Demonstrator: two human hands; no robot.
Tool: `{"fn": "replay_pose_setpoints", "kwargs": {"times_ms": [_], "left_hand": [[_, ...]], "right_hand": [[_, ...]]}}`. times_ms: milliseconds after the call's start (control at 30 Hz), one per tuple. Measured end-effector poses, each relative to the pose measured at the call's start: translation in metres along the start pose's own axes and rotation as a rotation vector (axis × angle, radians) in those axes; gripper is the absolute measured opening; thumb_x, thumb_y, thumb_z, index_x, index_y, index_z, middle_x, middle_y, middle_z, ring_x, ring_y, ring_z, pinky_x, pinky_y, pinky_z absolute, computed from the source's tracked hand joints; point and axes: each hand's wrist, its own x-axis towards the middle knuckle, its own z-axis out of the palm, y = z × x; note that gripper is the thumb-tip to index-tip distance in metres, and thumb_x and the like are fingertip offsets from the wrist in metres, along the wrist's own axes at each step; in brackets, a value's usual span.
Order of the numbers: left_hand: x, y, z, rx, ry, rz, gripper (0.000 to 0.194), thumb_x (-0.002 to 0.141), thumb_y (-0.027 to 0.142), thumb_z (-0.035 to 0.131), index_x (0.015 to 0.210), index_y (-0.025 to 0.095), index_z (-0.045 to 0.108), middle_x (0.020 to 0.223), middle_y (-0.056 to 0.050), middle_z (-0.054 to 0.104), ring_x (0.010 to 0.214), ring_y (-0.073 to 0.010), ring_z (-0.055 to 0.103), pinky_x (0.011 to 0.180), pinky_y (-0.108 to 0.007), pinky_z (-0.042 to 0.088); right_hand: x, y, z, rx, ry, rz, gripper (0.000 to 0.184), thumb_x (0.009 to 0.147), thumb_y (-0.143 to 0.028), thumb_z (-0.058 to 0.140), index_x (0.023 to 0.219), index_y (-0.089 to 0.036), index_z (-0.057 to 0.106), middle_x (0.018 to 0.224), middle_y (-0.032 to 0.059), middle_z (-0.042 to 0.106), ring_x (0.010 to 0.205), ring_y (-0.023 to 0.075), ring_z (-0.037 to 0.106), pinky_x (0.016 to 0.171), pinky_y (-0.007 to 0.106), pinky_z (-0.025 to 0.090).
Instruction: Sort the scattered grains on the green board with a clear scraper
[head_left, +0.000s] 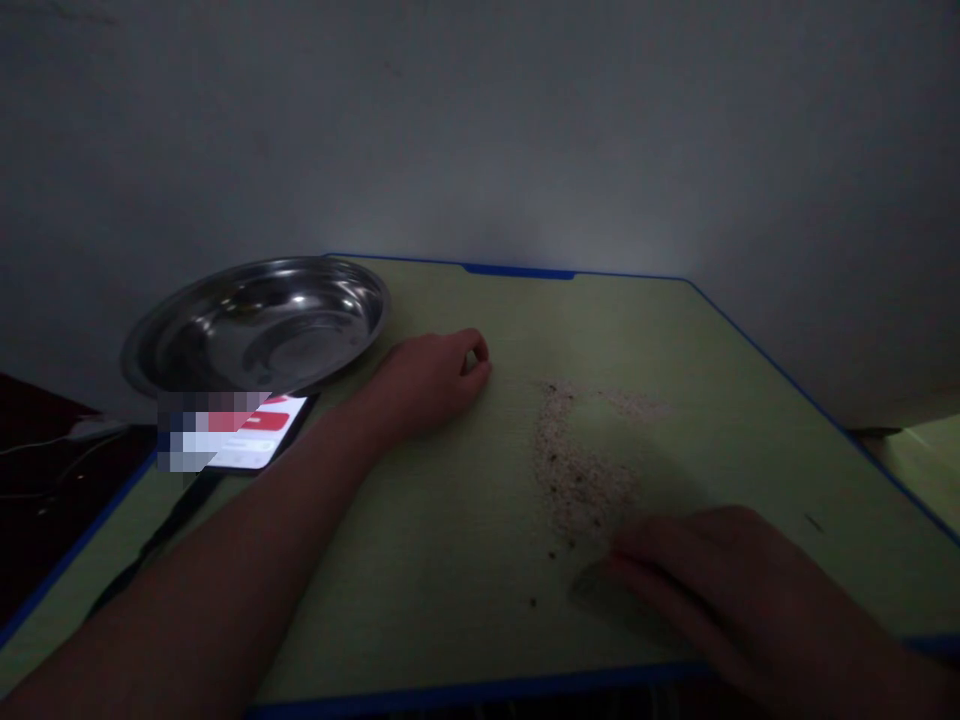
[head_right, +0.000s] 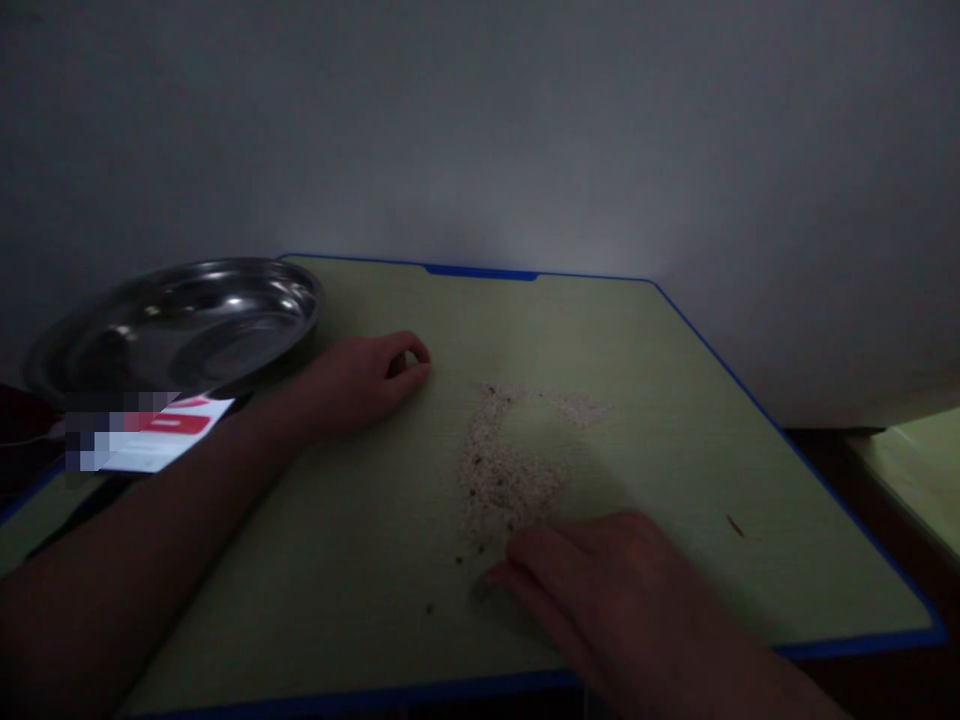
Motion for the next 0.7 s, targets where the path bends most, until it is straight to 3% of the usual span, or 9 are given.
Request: {"fn": "replay_pose_setpoints", "kwargs": {"times_ms": [200, 333, 500, 700], "left_hand": [[0.000, 0.001, 0.000, -0.001, -0.002, -0.002, 0.030, 0.089, 0.038, 0.047, 0.105, 0.020, 0.065, 0.081, -0.004, 0.069, 0.065, -0.0179, 0.059, 0.062, -0.030, 0.039], [0.000, 0.000, 0.000, 0.012, 0.007, 0.010, 0.030, 0.089, 0.038, 0.047, 0.106, 0.020, 0.064, 0.083, -0.004, 0.070, 0.068, -0.0182, 0.060, 0.062, -0.029, 0.039], [0.000, 0.000, 0.001, 0.013, 0.010, 0.010, 0.028, 0.089, 0.037, 0.048, 0.105, 0.020, 0.065, 0.081, -0.004, 0.070, 0.068, -0.0179, 0.060, 0.062, -0.029, 0.040], [-0.001, 0.000, 0.001, 0.001, 0.027, 0.028, 0.027, 0.089, 0.035, 0.048, 0.104, 0.020, 0.065, 0.081, -0.004, 0.069, 0.068, -0.0180, 0.059, 0.063, -0.030, 0.041]], "right_hand": [[0.005, 0.016, 0.001, -0.061, 0.046, 0.061, 0.040, 0.103, -0.036, 0.033, 0.084, -0.023, 0.066, 0.069, 0.0012, 0.073, 0.052, 0.0153, 0.067, 0.048, 0.028, 0.047], [0.019, -0.001, -0.005, -0.024, 0.052, -0.040, 0.043, 0.103, -0.038, 0.034, 0.078, -0.024, 0.066, 0.061, -0.0008, 0.069, 0.048, 0.0142, 0.064, 0.047, 0.028, 0.044], [0.029, -0.028, -0.003, 0.057, -0.047, -0.136, 0.052, 0.104, -0.039, 0.028, 0.066, -0.024, 0.060, 0.055, -0.0021, 0.066, 0.046, 0.0125, 0.062, 0.044, 0.027, 0.043], [0.020, -0.017, 0.003, 0.022, -0.015, -0.088, 0.049, 0.105, -0.036, 0.026, 0.076, -0.025, 0.065, 0.061, -0.0011, 0.070, 0.048, 0.0140, 0.065, 0.047, 0.028, 0.045]]}}
